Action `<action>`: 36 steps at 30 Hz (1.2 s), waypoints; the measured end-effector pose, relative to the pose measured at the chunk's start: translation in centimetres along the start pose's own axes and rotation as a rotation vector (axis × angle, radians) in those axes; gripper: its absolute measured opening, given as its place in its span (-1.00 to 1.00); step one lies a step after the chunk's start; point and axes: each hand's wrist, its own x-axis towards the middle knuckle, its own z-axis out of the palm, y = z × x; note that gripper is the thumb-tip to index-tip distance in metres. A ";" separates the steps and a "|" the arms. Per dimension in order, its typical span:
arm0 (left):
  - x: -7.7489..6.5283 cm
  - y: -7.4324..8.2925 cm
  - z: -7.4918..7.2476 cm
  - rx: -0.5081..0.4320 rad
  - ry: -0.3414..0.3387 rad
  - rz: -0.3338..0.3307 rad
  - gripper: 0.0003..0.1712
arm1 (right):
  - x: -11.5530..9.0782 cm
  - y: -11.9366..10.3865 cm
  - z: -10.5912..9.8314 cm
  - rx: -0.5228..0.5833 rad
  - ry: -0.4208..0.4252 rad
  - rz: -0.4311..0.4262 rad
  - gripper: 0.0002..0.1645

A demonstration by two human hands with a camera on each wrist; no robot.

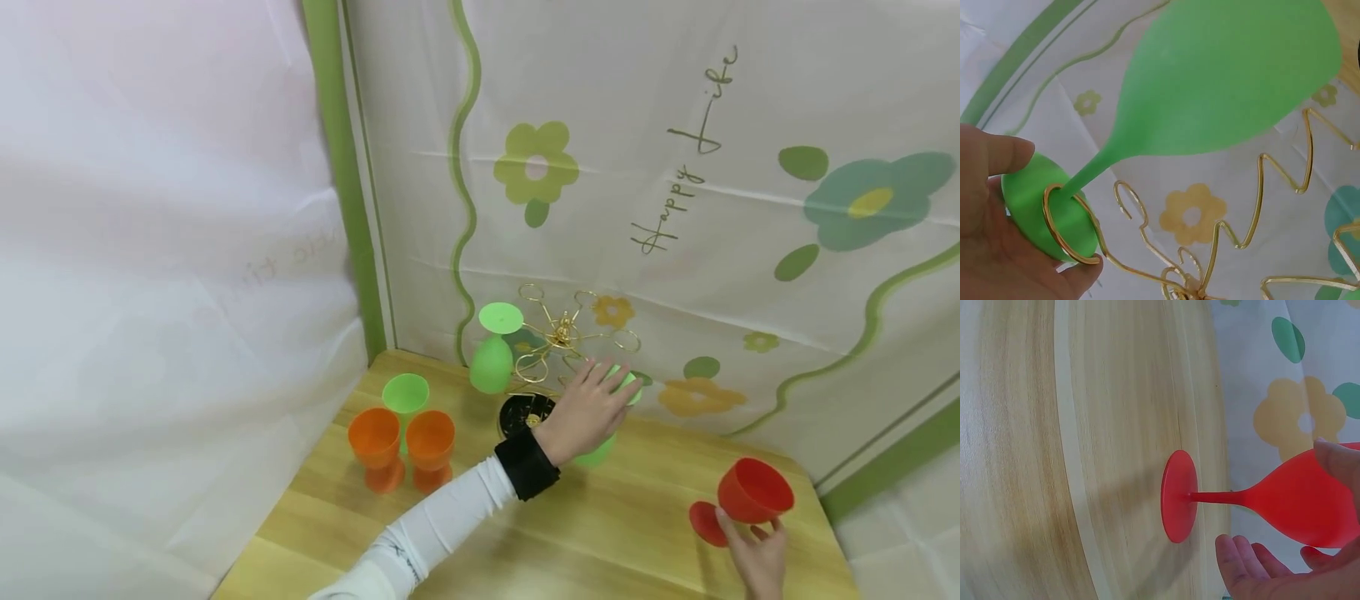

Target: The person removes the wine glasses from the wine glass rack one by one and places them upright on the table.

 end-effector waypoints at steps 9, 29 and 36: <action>-1.0 -0.9 -0.4 -0.082 -0.045 0.025 -0.50 | 0.1 -0.4 0.0 -0.025 0.012 0.012 0.26; -1.6 -1.8 0.1 -0.138 0.053 -0.061 -0.56 | -0.4 -0.3 0.2 0.048 0.005 0.012 0.21; -0.9 -2.1 0.5 -0.211 0.034 -0.047 -0.56 | -0.5 -0.2 0.2 0.059 0.014 0.000 0.21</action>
